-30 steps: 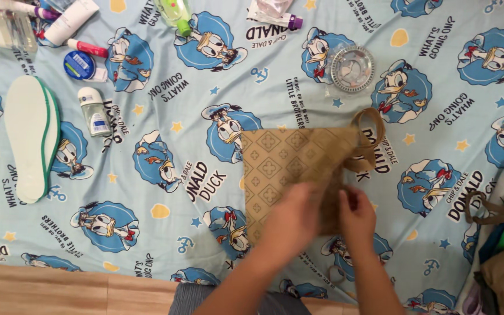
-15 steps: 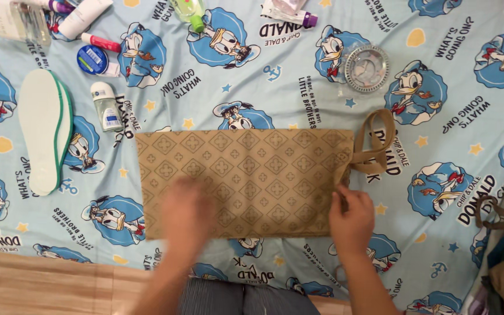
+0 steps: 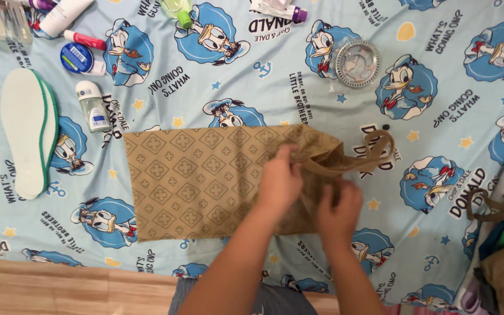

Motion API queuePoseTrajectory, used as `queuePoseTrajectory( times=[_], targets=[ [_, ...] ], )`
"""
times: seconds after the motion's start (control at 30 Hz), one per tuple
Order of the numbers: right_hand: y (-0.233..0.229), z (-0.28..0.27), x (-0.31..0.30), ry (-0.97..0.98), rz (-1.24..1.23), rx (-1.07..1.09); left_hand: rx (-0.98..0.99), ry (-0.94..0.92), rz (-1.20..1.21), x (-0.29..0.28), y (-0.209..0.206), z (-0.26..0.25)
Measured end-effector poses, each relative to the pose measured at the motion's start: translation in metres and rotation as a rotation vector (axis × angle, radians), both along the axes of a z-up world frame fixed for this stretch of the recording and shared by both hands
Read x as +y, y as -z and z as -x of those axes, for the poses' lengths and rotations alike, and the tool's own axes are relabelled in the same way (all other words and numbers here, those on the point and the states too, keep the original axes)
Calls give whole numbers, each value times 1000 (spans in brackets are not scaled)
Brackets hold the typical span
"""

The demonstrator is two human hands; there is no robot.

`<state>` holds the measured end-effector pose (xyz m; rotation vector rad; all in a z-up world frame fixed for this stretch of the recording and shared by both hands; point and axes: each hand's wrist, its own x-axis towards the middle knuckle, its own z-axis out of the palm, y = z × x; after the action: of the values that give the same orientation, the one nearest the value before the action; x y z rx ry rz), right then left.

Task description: The person gathers a bundle of clothes hangers from a bed, carries them to a sofa in another room, and places them down. They then return to the bedroom, pick up a small object and place it in a basket on a dresser, fold a patterned cloth on the bed, place it on the dresser, and finally move a small round container into the basket.

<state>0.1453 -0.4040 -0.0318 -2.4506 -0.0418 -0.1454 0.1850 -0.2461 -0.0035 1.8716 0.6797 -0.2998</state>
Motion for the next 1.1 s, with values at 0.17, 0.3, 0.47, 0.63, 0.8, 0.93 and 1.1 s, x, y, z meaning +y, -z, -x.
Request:
queuePoseTrajectory(
  times=[0.17,0.3,0.47,0.63,0.8,0.93,1.1],
  targets=[
    [11,-17,-7,159,-146,234,-206,-91,16,17,6,3],
    [7,-27,-10,132,-161,266,-217,-55,-31,34,2,4],
    [-16,-57,-19,54,-377,148,-260,53,-60,87,-44,-6],
    [-66,-92,-31,-81,-371,339,-212,300,-146,149,-96,-23],
    [-86,-110,-38,-323,177,394,-315,512,-259,169,-130,-26],
    [-88,-104,-24,-544,-158,218,-221,511,-259,163,-142,-21],
    [-90,-106,19,-404,-689,434,-253,519,-203,152,-129,-4]
  ],
)
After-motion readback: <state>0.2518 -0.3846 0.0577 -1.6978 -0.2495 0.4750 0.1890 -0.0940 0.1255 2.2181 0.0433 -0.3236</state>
